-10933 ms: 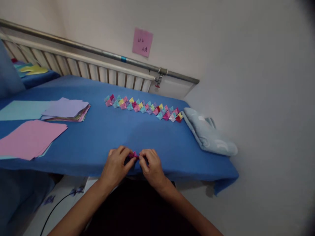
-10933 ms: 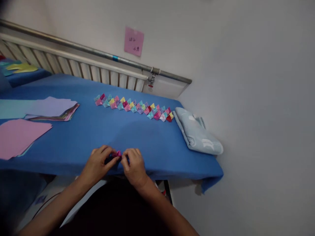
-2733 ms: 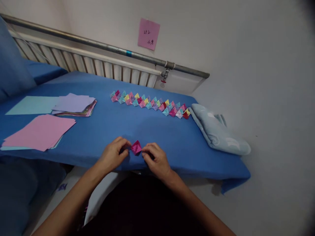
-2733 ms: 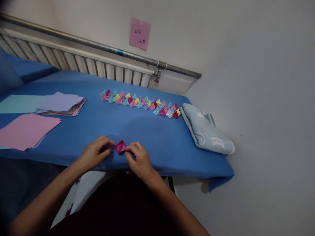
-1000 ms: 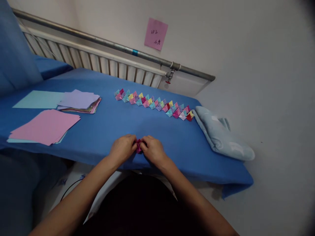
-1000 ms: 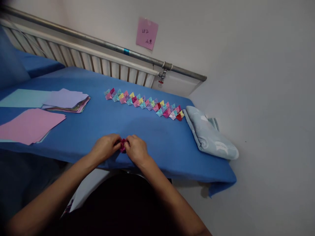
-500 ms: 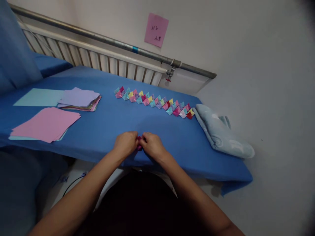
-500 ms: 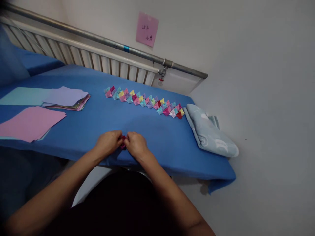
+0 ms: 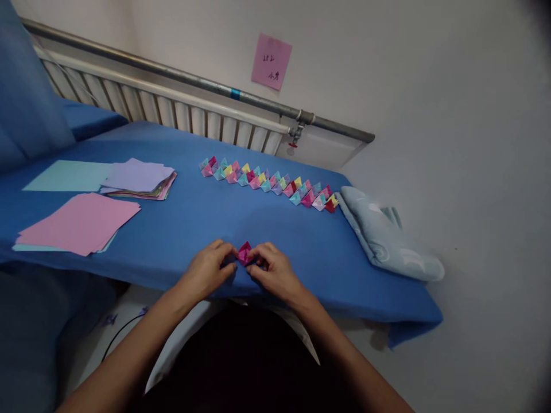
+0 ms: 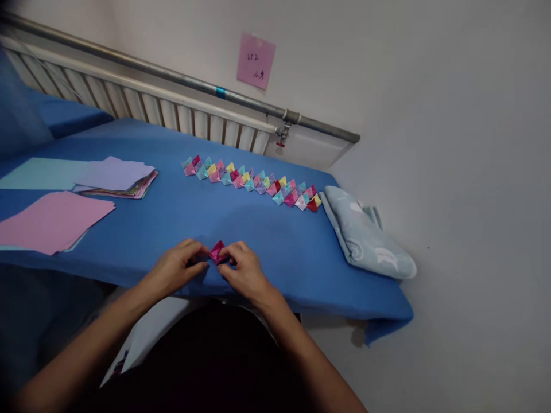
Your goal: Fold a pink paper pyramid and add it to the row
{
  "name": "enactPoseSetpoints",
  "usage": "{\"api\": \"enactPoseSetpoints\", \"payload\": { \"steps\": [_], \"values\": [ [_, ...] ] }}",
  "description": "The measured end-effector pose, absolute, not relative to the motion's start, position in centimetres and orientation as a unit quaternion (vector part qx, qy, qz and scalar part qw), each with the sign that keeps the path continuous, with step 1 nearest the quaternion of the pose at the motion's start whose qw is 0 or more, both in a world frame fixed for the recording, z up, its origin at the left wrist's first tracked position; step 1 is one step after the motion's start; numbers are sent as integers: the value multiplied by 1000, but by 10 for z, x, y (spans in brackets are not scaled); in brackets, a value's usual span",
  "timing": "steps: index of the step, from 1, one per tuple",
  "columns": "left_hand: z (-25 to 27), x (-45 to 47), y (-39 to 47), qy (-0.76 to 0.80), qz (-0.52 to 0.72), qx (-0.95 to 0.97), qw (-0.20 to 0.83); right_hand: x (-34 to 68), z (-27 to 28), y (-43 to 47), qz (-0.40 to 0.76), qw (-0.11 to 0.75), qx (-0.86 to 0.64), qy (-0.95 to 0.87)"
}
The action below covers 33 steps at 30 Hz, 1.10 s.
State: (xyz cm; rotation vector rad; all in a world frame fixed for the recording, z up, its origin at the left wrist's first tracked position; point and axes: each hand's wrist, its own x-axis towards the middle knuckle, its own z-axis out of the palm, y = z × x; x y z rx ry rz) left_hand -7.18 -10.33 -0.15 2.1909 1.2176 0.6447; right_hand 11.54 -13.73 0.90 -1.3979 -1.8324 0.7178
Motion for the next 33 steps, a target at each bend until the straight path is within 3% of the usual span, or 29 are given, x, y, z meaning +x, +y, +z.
{"api": "enactPoseSetpoints", "payload": {
  "steps": [13, 22, 33],
  "values": [
    [-7, -59, -93, 434, 184, 853, 222, 107, 5, -131, 209, 289, -558, -750],
    [-12, -73, -105, 438, 364, 774, 278, 126, 0, -139, 289, 436, -597, -608],
    [-12, -62, -100, 464, 317, 792, 239, 142, -3, -137, 394, 487, -615, -479]
  ]
}}
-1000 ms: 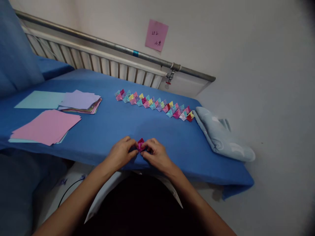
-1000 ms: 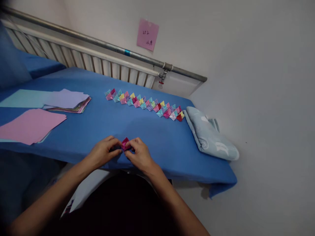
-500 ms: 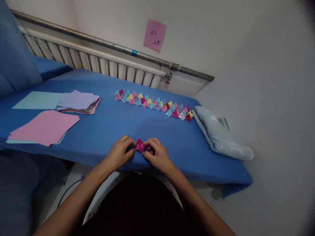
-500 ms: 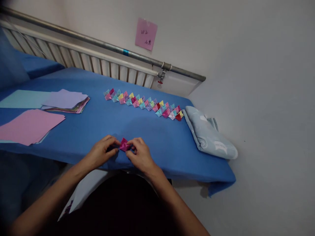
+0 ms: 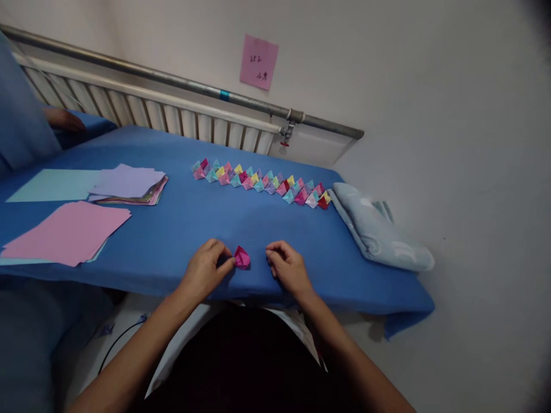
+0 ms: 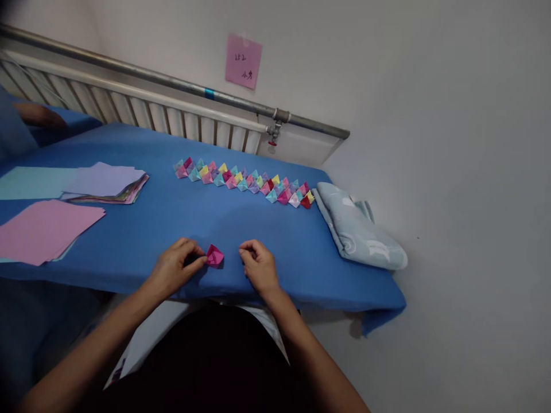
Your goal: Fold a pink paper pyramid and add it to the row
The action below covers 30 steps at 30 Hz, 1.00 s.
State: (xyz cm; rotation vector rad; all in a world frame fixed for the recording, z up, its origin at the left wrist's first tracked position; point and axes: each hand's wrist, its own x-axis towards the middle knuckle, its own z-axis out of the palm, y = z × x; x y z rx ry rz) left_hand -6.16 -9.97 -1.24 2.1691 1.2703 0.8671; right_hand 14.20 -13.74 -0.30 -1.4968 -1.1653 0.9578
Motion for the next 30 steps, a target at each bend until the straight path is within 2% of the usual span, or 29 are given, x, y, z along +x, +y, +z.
{"api": "enactPoseSetpoints", "payload": {
  "steps": [4, 9, 12, 14, 17, 20, 25, 28, 30],
  "values": [
    [-7, -50, -86, 463, 284, 803, 244, 146, -2, -141, 410, 494, -610, -464],
    [12, -36, -44, 400, 313, 798, 325, 151, -4, -144, 430, 502, -597, -454],
    [22, -36, -19, 454, 327, 752, 349, 159, -4, -145, 421, 496, -602, -464],
    [25, -39, -7, 495, 318, 725, 358, 164, -2, -142, 368, 485, -603, -515],
    [26, -41, 4, 510, 313, 707, 378, 170, 8, -128, 255, 442, -562, -651],
    [24, -35, 14, 513, 312, 675, 429, 170, 20, -107, 209, 350, -480, -777],
    [20, -18, 36, 500, 298, 664, 469, 172, 26, -79, 220, 233, -396, -860],
    [19, -9, 49, 498, 291, 662, 478, 175, 22, -76, 236, 216, -387, -865],
    [17, -3, 58, 490, 290, 663, 485, 178, 22, -77, 237, 236, -394, -856]
  ]
}}
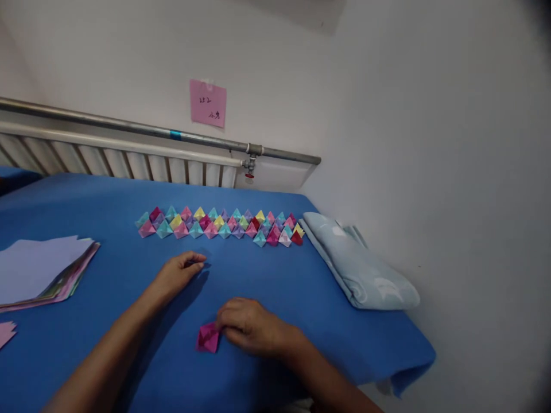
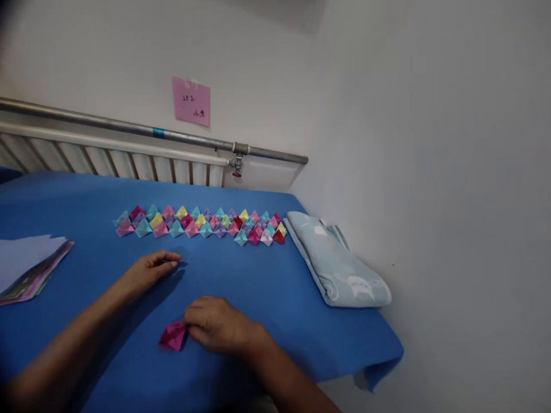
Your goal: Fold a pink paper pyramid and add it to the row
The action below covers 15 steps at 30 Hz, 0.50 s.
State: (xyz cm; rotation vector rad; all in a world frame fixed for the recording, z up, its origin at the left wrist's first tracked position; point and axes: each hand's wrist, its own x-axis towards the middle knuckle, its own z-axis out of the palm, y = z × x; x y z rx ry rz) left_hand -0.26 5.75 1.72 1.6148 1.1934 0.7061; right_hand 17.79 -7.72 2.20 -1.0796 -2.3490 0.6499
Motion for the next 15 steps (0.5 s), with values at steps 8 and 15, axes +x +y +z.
{"api": "enactPoseSetpoints", "payload": {
  "steps": [8, 15],
  "values": [
    [-5, 25, 78, 453, 311, 714, 434, 213, 29, -47, 112, 380, -609, -687],
    [-16, 21, 77, 410, 325, 774, 357, 241, 21, 7, 59, 350, -669, -653]
  ]
}}
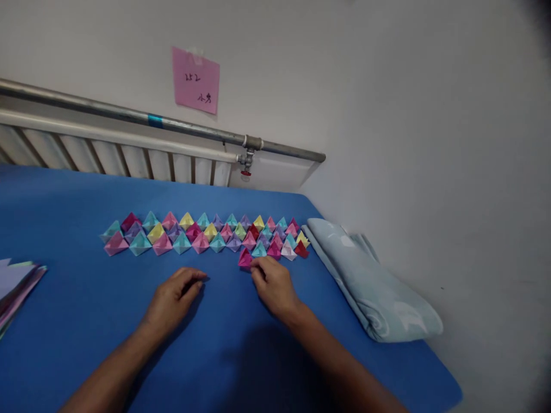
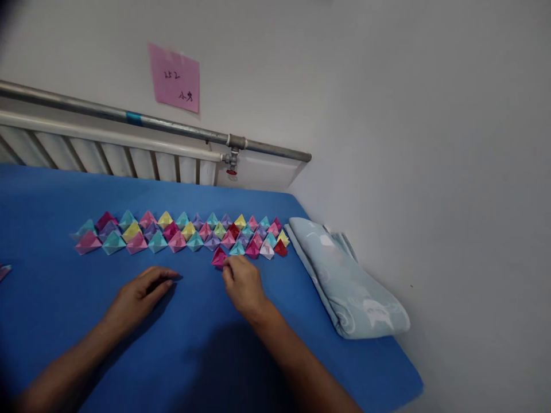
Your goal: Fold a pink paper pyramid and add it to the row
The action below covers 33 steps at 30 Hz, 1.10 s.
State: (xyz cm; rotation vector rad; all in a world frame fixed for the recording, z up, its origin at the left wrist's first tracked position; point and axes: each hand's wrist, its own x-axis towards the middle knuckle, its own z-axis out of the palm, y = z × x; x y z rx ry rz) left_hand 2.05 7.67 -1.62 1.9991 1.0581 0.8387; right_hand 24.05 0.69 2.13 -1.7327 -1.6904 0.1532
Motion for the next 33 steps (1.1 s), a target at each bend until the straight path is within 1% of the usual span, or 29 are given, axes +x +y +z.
{"api": "enactPoseSetpoints", "payload": {
  "steps": [12, 19, 25, 33],
  "values": [
    [-25, 18, 78, 412, 308, 774, 370, 247, -4, 34, 36, 326, -696, -638],
    [-25, 16, 76, 410, 306, 780, 360, 235, -4, 16, 65, 342, -692, -633],
    [-25, 15, 76, 411, 302, 783, 357, 244, -3, 12, 40, 366, -702, -610],
    [-24, 15, 76, 407, 292, 792, 349, 252, -4, 29, 43, 339, -679, -649]
  ]
}}
